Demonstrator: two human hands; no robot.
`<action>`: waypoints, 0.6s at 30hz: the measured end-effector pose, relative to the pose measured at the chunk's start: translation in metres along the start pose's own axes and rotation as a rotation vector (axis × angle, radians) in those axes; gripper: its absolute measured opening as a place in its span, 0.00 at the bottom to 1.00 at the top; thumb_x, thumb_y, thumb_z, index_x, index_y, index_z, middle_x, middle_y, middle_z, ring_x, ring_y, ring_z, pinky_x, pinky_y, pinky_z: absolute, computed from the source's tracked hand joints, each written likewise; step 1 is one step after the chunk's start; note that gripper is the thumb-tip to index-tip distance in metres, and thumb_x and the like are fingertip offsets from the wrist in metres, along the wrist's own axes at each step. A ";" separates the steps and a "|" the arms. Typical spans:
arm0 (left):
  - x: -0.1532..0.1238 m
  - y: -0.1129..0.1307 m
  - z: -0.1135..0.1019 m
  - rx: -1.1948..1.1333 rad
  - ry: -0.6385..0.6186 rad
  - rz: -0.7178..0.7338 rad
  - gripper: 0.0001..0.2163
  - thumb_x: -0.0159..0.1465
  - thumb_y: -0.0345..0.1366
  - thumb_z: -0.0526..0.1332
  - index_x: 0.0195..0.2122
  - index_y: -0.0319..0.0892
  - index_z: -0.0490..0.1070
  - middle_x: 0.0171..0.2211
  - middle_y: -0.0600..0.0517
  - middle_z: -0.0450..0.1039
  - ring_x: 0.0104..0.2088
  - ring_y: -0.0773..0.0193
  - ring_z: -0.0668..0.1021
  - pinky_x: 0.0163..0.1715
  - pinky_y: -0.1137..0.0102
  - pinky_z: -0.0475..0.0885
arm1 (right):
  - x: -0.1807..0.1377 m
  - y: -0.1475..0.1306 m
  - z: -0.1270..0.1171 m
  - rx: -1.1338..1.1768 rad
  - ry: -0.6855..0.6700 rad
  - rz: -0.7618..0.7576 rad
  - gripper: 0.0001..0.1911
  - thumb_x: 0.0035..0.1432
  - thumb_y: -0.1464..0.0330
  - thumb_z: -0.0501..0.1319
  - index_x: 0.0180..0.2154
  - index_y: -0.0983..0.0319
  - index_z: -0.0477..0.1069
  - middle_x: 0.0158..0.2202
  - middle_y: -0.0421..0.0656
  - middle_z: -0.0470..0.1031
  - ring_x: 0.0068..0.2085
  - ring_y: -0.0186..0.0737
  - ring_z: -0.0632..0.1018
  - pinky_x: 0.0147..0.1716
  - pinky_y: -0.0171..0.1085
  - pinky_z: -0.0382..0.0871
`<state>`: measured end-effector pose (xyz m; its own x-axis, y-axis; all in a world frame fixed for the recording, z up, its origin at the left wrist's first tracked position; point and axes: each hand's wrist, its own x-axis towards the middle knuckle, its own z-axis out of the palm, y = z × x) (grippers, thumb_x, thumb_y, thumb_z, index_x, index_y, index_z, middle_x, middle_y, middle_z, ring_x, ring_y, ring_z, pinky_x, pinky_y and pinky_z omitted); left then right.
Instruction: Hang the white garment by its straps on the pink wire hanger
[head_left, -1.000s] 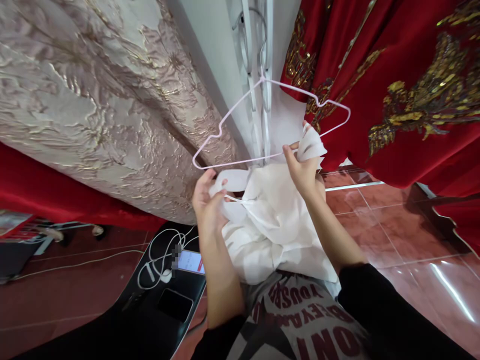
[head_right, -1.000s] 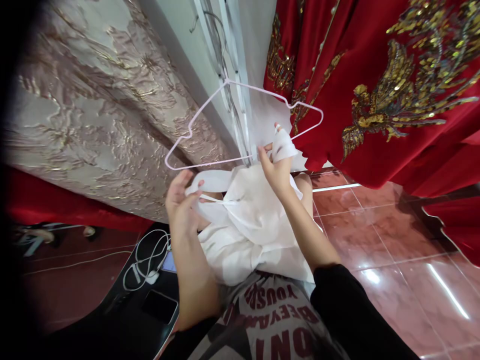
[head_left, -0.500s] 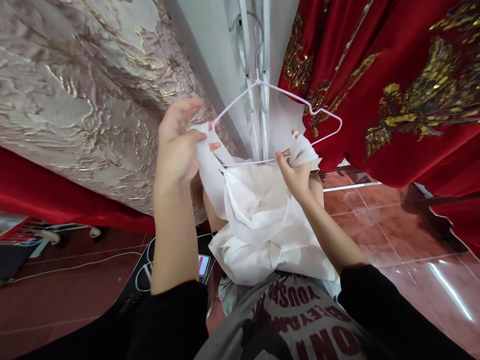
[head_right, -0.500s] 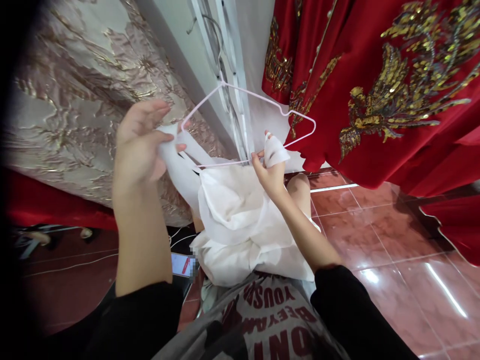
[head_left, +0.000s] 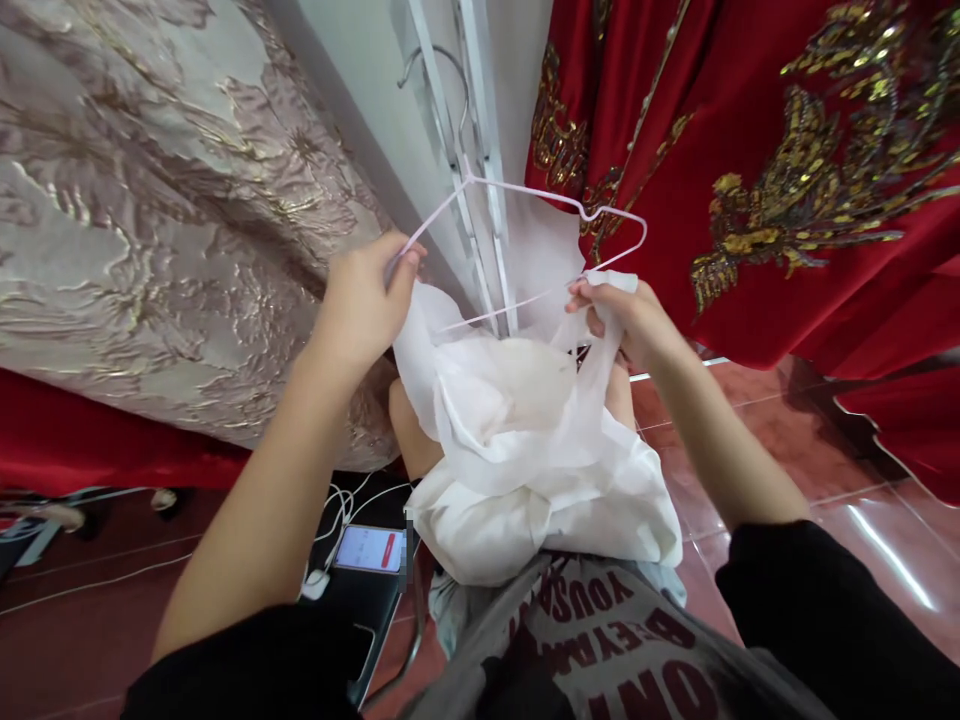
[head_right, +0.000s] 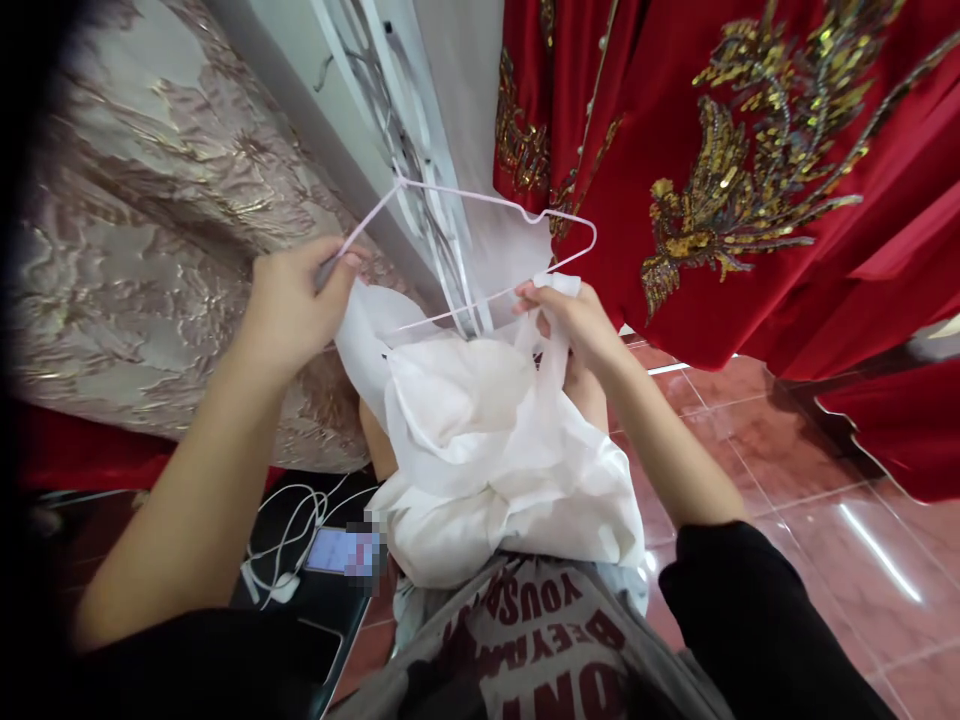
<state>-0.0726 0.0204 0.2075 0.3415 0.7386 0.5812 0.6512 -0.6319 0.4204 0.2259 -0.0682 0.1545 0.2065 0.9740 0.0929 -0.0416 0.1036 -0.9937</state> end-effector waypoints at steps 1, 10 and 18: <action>0.000 -0.001 -0.003 0.006 0.015 0.010 0.14 0.73 0.36 0.57 0.48 0.37 0.82 0.38 0.49 0.84 0.37 0.62 0.81 0.45 0.69 0.74 | 0.001 -0.006 -0.012 -0.028 -0.003 0.064 0.06 0.56 0.67 0.69 0.34 0.63 0.76 0.32 0.44 0.80 0.22 0.28 0.64 0.21 0.33 0.60; 0.003 -0.010 -0.020 0.066 0.033 0.032 0.21 0.75 0.47 0.55 0.47 0.38 0.85 0.36 0.50 0.83 0.35 0.63 0.79 0.43 0.71 0.72 | 0.035 -0.055 -0.057 -0.100 0.172 0.225 0.16 0.65 0.80 0.53 0.27 0.64 0.72 0.22 0.39 0.69 0.19 0.27 0.59 0.21 0.34 0.51; 0.002 -0.009 -0.022 0.091 0.072 0.042 0.20 0.74 0.45 0.56 0.50 0.38 0.85 0.39 0.48 0.85 0.38 0.61 0.81 0.43 0.70 0.72 | 0.039 -0.091 -0.032 -0.475 0.124 0.037 0.07 0.61 0.80 0.64 0.35 0.69 0.81 0.27 0.45 0.77 0.27 0.32 0.71 0.33 0.38 0.68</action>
<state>-0.0927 0.0223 0.2197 0.3224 0.6908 0.6472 0.6974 -0.6357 0.3311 0.2695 -0.0460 0.2465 0.3291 0.9411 0.0779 0.3930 -0.0615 -0.9175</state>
